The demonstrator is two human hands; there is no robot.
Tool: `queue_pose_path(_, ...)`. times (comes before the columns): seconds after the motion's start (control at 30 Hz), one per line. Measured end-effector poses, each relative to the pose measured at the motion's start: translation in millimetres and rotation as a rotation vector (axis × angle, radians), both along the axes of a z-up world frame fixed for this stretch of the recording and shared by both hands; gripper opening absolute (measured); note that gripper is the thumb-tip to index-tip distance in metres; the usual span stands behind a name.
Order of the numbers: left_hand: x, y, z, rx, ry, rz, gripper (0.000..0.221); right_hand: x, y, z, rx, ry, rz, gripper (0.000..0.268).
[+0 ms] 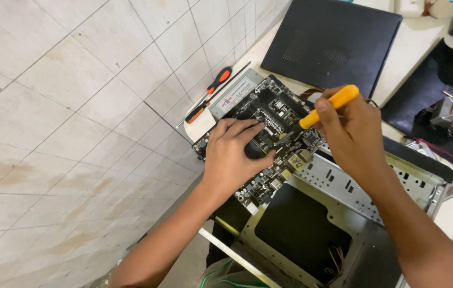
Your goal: Positioning a motherboard inside a computer case and securing it with screws using a screwdriver.
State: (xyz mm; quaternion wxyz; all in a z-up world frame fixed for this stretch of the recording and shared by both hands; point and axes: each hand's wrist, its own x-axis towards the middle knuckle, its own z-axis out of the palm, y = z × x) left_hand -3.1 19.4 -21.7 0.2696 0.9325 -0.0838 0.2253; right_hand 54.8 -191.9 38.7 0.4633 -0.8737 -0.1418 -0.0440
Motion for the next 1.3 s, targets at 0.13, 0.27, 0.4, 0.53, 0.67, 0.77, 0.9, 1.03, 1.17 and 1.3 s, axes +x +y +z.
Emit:
queue_pose_path(0.13,0.1,0.1,-0.1,0.000,0.027,0.003,0.055,2.1,-4.8,-6.2,-0.031,-0.048,0.043,0.034)
queue_pose_path(0.27,0.1,-0.4,1.6,-0.005,0.006,-0.006,0.053,-4.7,-3.0,0.1,-0.012,-0.285,0.206,0.021)
queue_pose_path(0.4,-1.6,-0.9,14.9,-0.025,0.006,-0.033,0.050,-11.7,15.4,12.0,0.154,-0.363,0.450,0.018)
queue_pose_path(0.53,-2.4,-0.5,15.9,-0.051,0.008,-0.036,0.053,-10.8,26.0,22.4,0.276,-0.237,0.453,0.023)
queue_pose_path(0.67,-1.8,-0.1,13.0,-0.022,0.007,-0.023,0.052,-5.7,39.3,24.4,0.048,-0.394,0.422,0.028)
queue_pose_path(0.77,-0.4,-1.2,11.7,-0.011,-0.042,0.004,0.043,-7.1,50.2,19.5,0.133,-0.370,0.450,0.019)
queue_pose_path(0.9,-4.8,-3.6,24.0,-0.035,0.021,-0.005,0.046,-0.6,48.3,-15.2,0.609,0.044,0.590,0.023)
queue_pose_path(1.03,-2.7,-3.4,20.6,-0.031,0.027,0.010,0.048,-2.1,43.4,-18.8,0.685,0.044,0.650,0.058)
queue_pose_path(1.17,-1.8,-2.7,14.5,-0.024,0.048,0.026,0.050,-12.5,35.5,22.7,0.358,-0.233,0.593,0.035)
queue_pose_path(1.3,-1.9,-2.4,11.5,-0.004,0.011,0.036,0.051,-12.0,25.2,28.4,0.347,-0.278,0.431,0.026)
